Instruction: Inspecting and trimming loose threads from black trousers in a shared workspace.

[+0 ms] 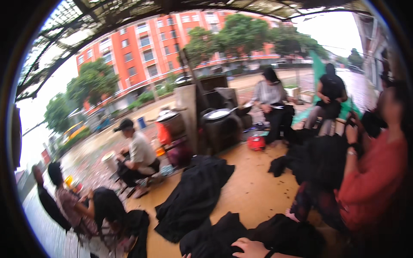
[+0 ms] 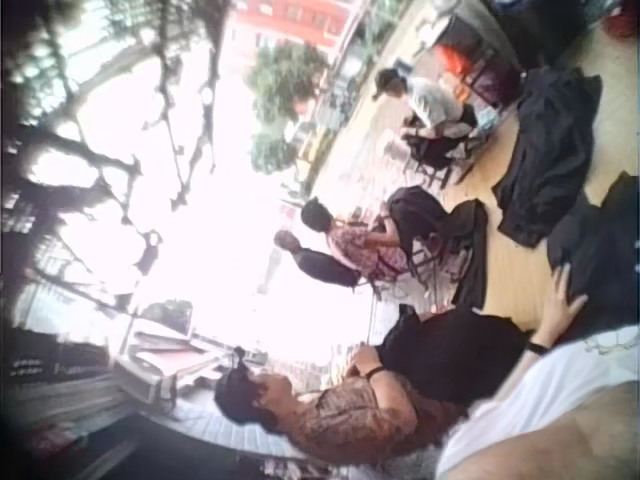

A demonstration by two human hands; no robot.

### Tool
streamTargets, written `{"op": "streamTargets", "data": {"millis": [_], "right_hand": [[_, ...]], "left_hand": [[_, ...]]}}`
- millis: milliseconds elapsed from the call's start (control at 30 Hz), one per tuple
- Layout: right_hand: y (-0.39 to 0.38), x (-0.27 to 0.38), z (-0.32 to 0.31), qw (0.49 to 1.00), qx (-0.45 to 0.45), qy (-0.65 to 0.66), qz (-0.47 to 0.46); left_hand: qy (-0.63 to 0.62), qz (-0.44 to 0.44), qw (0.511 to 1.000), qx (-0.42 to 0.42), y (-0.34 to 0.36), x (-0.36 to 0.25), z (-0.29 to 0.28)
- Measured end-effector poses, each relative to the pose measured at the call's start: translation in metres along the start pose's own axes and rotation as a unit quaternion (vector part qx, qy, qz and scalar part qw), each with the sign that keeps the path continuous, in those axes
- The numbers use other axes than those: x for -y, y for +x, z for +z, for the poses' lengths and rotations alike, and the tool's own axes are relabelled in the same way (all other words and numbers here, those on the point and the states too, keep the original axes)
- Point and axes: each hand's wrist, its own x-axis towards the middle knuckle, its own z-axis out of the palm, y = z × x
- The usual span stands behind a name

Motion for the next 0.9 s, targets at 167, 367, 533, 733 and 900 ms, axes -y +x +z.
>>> {"op": "streamTargets", "data": {"millis": [167,367,533,733,900], "right_hand": [[-0.006,-0.001,-0.001,0.999,0.027,0.023,0.033],[-0.010,0.001,0.001,0.998,0.007,0.048,0.047],[-0.006,0.002,0.007,0.999,0.005,0.037,0.023],[-0.010,-0.004,0.009,0.997,-0.013,0.066,0.028],[0.000,-0.004,0.005,0.998,0.011,0.047,0.026]], "left_hand": [[-0.044,0.001,0.999,0.030,0.007,0.014,0.008],[-0.051,0.010,0.998,0.047,0.011,0.007,0.002],[-0.025,0.023,0.999,0.027,-0.005,0.029,-0.012],[-0.053,-0.078,0.996,-0.012,-0.022,0.035,-0.045],[-0.082,-0.184,0.979,0.017,-0.025,0.028,-0.074]]}}
